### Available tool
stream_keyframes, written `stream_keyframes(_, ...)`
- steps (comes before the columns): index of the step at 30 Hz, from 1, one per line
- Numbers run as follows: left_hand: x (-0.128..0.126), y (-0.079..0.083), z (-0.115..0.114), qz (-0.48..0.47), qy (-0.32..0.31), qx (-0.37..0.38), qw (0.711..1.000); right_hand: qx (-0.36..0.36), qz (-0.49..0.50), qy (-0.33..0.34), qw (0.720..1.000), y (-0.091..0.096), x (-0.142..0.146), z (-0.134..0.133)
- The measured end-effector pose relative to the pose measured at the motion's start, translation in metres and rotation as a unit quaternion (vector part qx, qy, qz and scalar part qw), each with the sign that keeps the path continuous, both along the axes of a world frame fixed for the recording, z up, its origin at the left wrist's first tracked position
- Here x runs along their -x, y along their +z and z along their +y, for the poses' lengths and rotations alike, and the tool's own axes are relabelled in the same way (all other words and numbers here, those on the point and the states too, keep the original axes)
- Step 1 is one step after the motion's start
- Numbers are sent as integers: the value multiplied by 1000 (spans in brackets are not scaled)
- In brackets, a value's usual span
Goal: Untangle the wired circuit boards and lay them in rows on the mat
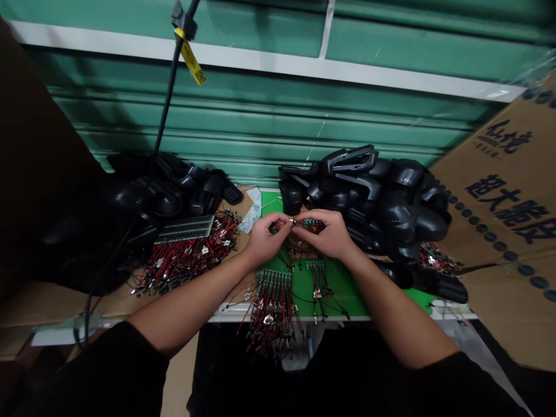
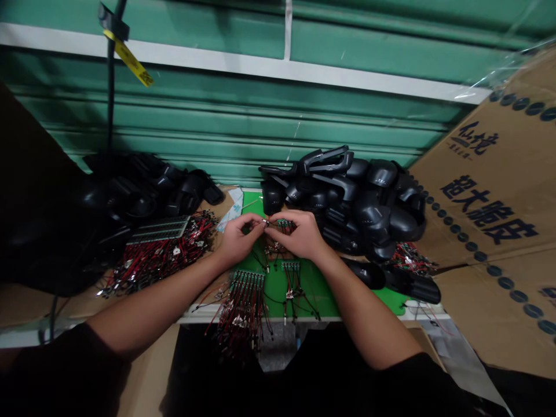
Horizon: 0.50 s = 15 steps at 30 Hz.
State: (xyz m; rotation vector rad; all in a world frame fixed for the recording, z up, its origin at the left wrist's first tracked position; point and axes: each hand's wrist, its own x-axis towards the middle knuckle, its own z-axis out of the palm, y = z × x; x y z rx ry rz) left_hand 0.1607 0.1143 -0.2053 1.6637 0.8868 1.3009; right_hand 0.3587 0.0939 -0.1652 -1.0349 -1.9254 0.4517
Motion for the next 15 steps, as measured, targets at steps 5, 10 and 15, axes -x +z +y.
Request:
stream_keyframes(5, 0, -1, 1, 3, 1, -5, 1000, -38, -11, 3, 999, -1, 2, -1)
stream_keyframes(10, 0, -2, 2, -6, 4, -23, 1000, -30, 5, -9, 999, 1, 5, -2)
stream_keyframes(15, 1, -4, 3, 7, 12, -59, 998, -3, 24, -38, 999, -3, 6, -2)
